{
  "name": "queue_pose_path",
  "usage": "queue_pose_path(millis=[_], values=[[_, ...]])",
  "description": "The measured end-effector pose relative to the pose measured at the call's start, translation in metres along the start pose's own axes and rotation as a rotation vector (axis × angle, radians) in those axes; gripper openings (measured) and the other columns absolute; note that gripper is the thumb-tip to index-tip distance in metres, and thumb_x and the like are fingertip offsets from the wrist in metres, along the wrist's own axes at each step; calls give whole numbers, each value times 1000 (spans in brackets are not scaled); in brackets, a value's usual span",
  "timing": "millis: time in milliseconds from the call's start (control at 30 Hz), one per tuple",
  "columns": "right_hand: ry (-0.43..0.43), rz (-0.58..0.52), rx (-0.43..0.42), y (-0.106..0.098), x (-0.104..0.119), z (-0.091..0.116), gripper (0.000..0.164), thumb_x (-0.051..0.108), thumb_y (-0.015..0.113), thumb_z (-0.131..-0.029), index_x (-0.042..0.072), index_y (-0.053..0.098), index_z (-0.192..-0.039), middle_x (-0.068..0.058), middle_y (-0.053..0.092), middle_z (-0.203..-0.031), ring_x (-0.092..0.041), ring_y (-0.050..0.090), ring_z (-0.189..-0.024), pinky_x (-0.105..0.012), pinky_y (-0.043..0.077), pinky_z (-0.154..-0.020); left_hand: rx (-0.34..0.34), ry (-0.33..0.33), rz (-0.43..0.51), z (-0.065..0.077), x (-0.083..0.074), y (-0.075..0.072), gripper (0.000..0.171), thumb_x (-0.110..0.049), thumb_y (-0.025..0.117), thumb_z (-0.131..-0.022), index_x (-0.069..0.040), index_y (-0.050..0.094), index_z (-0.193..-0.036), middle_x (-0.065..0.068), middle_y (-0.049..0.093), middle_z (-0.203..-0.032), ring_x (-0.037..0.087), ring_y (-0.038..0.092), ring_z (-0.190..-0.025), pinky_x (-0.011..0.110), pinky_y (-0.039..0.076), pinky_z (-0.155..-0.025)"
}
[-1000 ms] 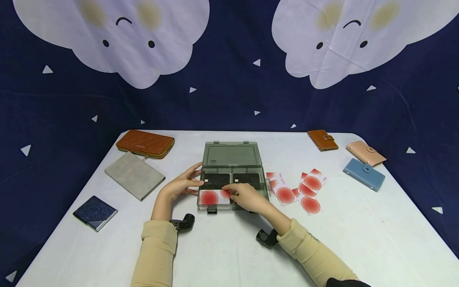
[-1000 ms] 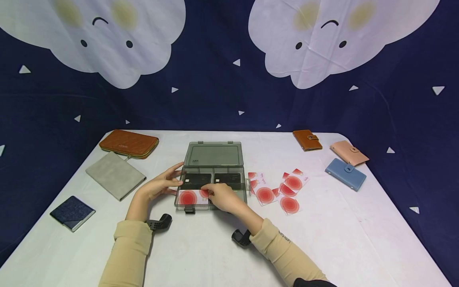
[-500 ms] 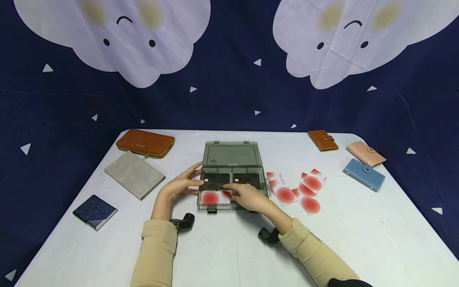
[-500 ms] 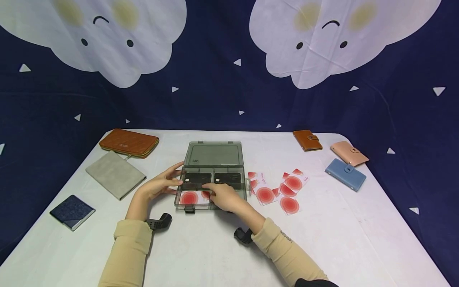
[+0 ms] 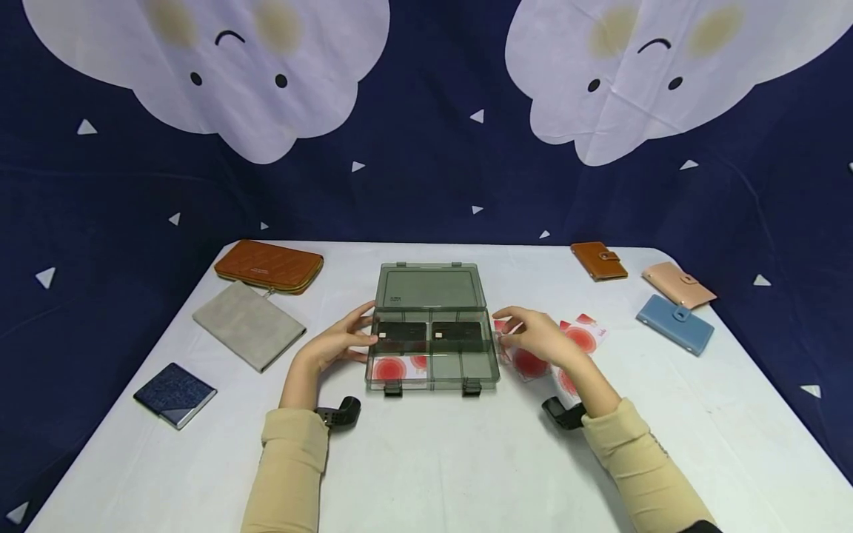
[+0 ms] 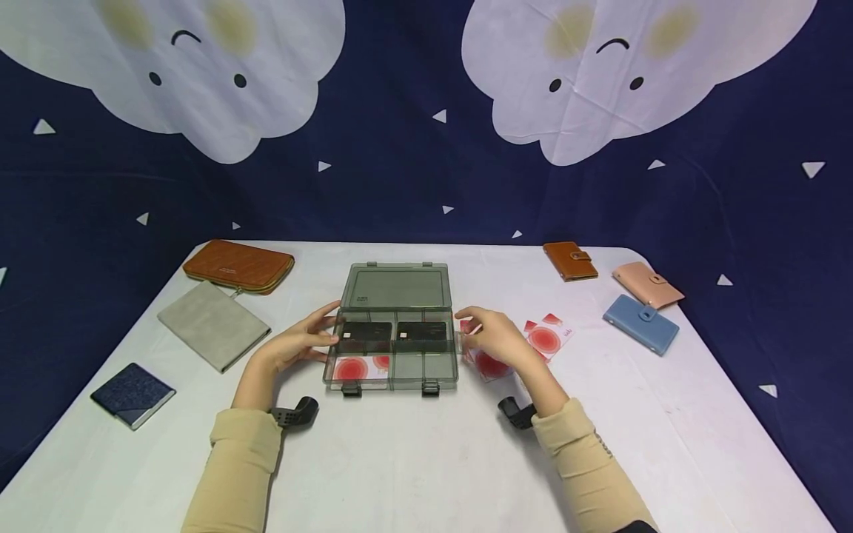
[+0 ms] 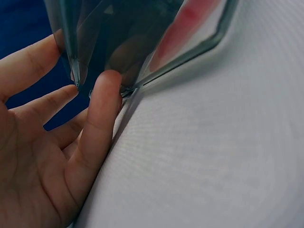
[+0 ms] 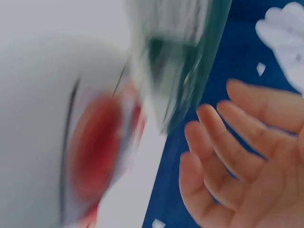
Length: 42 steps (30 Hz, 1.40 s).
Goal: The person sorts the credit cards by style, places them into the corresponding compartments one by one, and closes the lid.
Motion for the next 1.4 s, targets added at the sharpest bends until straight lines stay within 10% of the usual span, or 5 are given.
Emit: queue_pose_path(millis=[600, 767, 1033, 1400], values=[[-17, 387, 216, 8, -40, 7, 83, 3, 79, -56, 10, 48, -133, -19, 46, -122, -38, 41, -104, -53, 36, -82, 4, 11, 2, 0, 0, 1, 80, -11, 58, -89, -21, 8, -150, 22, 6, -152, 44, 30, -129, 42, 49, -86], [26, 377, 114, -5, -44, 3, 69, 4, 80, -58, 10, 57, -123, -19, 47, -113, -38, 39, -103, -44, 30, -72, 10, 15, -1, -1, 0, 1, 80, -11, 57, -89, -20, 6, -150, 23, 6, -152, 44, 30, -129, 41, 49, -85], [-12, 287, -89, -29, -39, -1, 40, 4, 74, -72, 4, 62, -110, -23, 56, -114, -46, 47, -106, -60, 36, -87, 2, 13, 3, 0, 1, 0, 81, -11, 58, -89, -20, 6, -150, 23, 6, -152, 44, 32, -128, 40, 49, -84], [64, 109, -290, -69, -18, 12, 15, 3, 57, -88, 0, 63, -102, -18, 65, -95, -30, 57, -85, -39, 45, -71, -5, 4, 2, 0, 1, -1, 80, -11, 58, -89, -23, 8, -150, 20, 8, -152, 42, 33, -128, 41, 49, -85]])
Point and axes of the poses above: each hand's wrist, its own z-axis away from the middle knuckle, its own y-axis out of the palm, x = y × z, the point moved 10 cm from there along -z, towards the middle knuckle
